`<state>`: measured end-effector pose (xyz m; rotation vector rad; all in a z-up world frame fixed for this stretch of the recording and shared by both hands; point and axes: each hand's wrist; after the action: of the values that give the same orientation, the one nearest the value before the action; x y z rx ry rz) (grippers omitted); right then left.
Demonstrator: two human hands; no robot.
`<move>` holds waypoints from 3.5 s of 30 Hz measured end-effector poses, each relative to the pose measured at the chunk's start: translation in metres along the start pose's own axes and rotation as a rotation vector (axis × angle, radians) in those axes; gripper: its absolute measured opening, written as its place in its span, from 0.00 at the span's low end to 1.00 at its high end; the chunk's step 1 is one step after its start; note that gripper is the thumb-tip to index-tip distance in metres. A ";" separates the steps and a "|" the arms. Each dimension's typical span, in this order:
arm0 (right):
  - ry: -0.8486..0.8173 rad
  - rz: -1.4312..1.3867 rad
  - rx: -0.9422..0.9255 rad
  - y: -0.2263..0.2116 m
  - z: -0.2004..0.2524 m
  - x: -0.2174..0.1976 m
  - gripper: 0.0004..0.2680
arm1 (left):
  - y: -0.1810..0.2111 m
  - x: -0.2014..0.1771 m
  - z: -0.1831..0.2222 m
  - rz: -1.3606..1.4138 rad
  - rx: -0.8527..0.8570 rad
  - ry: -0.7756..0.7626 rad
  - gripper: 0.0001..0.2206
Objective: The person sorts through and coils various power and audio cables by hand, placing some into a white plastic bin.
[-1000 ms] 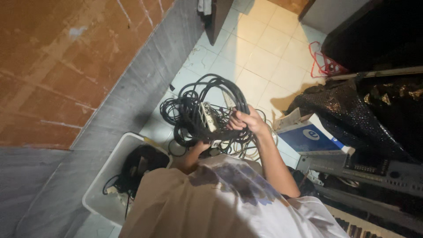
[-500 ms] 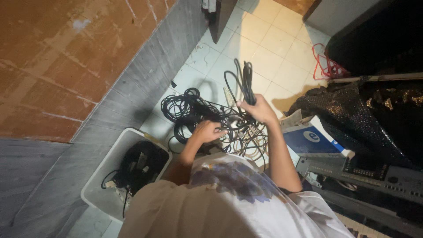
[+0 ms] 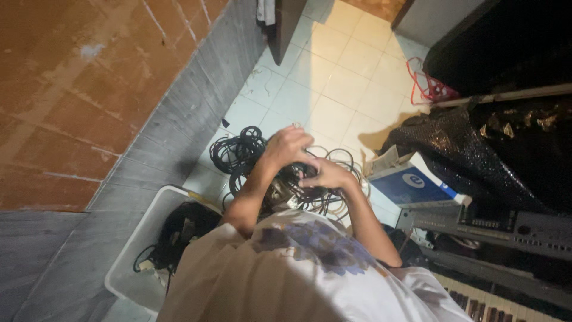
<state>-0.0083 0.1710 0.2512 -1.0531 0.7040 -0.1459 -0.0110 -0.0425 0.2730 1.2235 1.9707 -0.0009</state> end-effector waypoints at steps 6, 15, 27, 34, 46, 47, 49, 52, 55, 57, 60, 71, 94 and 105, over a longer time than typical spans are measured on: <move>-0.074 -0.374 -0.016 -0.002 0.011 -0.003 0.07 | -0.048 0.013 0.019 0.464 -0.431 0.036 0.14; -0.163 -0.566 -0.332 -0.006 0.007 -0.019 0.14 | -0.097 0.025 0.109 0.410 -0.762 -0.133 0.18; -0.129 -0.936 -0.529 -0.043 0.008 -0.035 0.13 | -0.101 0.115 0.233 1.053 -1.702 0.282 0.22; 0.041 -0.985 -0.568 -0.033 -0.007 -0.031 0.14 | -0.058 0.123 0.244 1.286 -1.784 0.035 0.24; 0.433 -0.739 -0.396 -0.013 -0.015 -0.052 0.14 | -0.059 0.106 0.255 0.594 -1.497 -0.647 0.29; 0.448 -0.683 -0.361 -0.012 -0.015 -0.056 0.15 | -0.062 0.102 0.255 0.555 -1.447 -0.693 0.30; 0.503 -0.660 -0.259 -0.009 -0.014 -0.065 0.15 | -0.069 0.093 0.253 0.488 -1.351 -0.763 0.30; 0.583 -0.431 -0.066 -0.005 -0.011 -0.080 0.13 | -0.079 0.081 0.227 0.431 -1.192 -0.786 0.32; 0.596 -0.193 0.097 0.002 -0.011 -0.089 0.13 | -0.076 0.063 0.182 0.352 -0.933 -0.672 0.32; 0.545 -0.147 0.138 0.011 -0.011 -0.091 0.15 | -0.064 0.046 0.150 0.309 -0.930 -0.736 0.33; 0.436 -0.121 0.146 0.028 -0.017 -0.083 0.17 | -0.039 0.028 0.098 0.237 -0.783 -0.831 0.33; 0.205 -0.199 0.026 0.071 -0.029 -0.037 0.16 | 0.011 0.018 0.020 0.187 -0.405 -0.649 0.20; 0.313 -0.210 -0.183 0.094 -0.066 0.057 0.21 | 0.005 0.079 0.002 0.244 -0.304 0.569 0.14; 0.496 -0.352 -0.026 0.078 -0.076 0.060 0.14 | -0.035 0.000 0.066 0.193 -0.468 0.558 0.09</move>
<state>-0.0235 0.1284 0.1359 -1.1723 0.9600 -0.7216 0.0040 -0.0869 0.2147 1.1637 2.1223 0.9352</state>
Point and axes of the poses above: each hand's wrist, its own z-axis away from the middle knuckle, its own x-axis out of the palm, y = z × x, and after that the axes turned 2 degrees about y, right-handed
